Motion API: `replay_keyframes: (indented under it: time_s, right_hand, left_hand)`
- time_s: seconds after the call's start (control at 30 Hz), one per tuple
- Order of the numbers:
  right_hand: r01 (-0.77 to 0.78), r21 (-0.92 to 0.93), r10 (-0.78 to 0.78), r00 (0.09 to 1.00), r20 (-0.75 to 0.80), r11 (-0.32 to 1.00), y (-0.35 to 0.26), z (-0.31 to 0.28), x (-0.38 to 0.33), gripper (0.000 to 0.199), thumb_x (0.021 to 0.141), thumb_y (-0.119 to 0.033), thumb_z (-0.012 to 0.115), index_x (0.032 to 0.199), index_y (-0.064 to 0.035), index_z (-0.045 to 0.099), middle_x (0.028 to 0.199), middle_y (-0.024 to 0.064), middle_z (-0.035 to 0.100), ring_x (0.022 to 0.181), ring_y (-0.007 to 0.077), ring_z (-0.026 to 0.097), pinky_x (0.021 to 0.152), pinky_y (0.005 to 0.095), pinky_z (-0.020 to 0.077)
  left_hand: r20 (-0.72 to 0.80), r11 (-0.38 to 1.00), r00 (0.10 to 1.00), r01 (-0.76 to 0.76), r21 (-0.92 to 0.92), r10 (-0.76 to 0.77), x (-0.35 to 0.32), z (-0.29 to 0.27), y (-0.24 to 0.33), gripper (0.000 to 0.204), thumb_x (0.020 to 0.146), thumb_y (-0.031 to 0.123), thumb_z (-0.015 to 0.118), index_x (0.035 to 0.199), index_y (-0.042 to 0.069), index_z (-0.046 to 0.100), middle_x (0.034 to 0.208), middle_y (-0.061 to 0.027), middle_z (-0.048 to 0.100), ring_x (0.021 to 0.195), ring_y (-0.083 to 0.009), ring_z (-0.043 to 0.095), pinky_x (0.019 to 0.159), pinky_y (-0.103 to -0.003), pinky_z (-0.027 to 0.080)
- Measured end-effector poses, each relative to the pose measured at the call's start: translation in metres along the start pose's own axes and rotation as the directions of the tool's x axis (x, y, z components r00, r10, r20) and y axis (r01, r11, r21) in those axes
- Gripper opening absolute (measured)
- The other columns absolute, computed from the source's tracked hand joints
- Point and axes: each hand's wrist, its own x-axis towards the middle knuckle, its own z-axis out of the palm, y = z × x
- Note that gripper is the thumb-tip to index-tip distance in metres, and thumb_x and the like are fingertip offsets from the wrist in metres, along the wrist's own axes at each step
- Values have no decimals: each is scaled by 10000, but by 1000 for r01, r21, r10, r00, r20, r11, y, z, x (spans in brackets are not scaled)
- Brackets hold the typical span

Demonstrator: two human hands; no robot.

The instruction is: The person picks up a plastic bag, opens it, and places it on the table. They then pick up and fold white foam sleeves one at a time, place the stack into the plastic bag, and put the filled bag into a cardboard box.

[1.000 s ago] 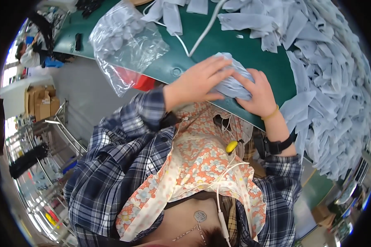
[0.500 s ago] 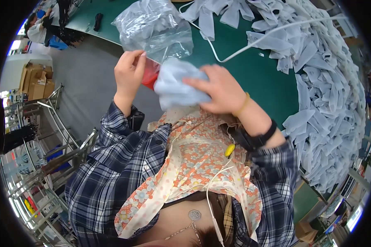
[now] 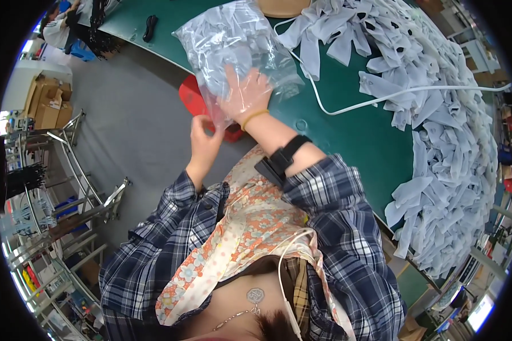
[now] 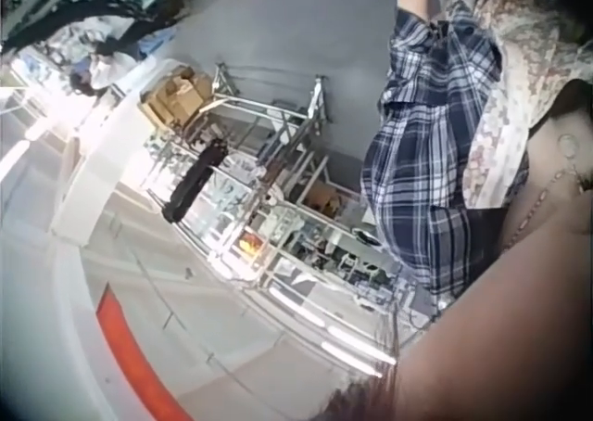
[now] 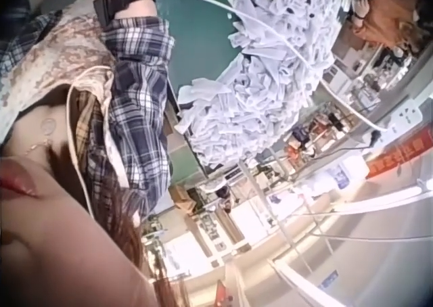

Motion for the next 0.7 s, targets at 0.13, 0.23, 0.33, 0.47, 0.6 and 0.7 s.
replay_keyframes:
  time_s: [0.13,0.23,0.33,0.47,0.6,0.7]
  right_hand:
    - [-88,12,86,986,146,996,-18,-3,38,696,692,-509,608,1328,-328,391,1141,211,452,1029,403,470,867,483,388]
    - [-96,-18,97,991,95,995,-17,8,63,711,719,-554,574,1353,-314,359,1199,243,429,1093,428,440,921,486,354]
    - [-43,91,39,998,38,995,-11,12,64,706,701,-514,598,1326,-247,406,1235,253,397,1132,430,404,931,517,324]
    - [175,219,-152,981,-119,960,36,5,41,702,751,-428,611,1352,-164,364,1256,258,395,1166,434,383,964,480,322]
    - [483,377,-416,875,-249,790,97,-33,-36,415,758,-129,647,1147,-45,530,1083,211,531,1026,360,513,874,384,425]
    - [469,405,-398,883,-250,785,149,-72,-98,158,719,31,606,874,-2,616,840,129,610,754,284,592,688,330,481]
  left_hand:
    - [202,983,979,69,-169,-34,22,15,11,136,786,111,597,815,-22,597,719,-174,599,629,-290,600,586,-354,469]
    - [194,984,980,77,-163,-45,40,25,12,157,803,124,590,772,-30,592,679,-187,599,615,-292,602,576,-355,466]
    - [192,986,981,67,-155,-36,41,25,8,183,820,136,585,746,-31,588,649,-181,597,596,-277,600,563,-349,461]
    - [205,983,977,85,-161,-51,33,16,3,204,844,152,582,739,-23,585,616,-142,590,564,-211,584,535,-322,447]
    - [246,962,957,199,-186,-150,15,-6,-13,222,861,165,586,731,-15,575,600,-101,580,570,-117,549,514,-282,422]
    - [289,986,953,128,-111,-91,-4,-19,-23,206,852,145,588,710,-1,560,604,-100,559,566,-178,550,540,-312,421]
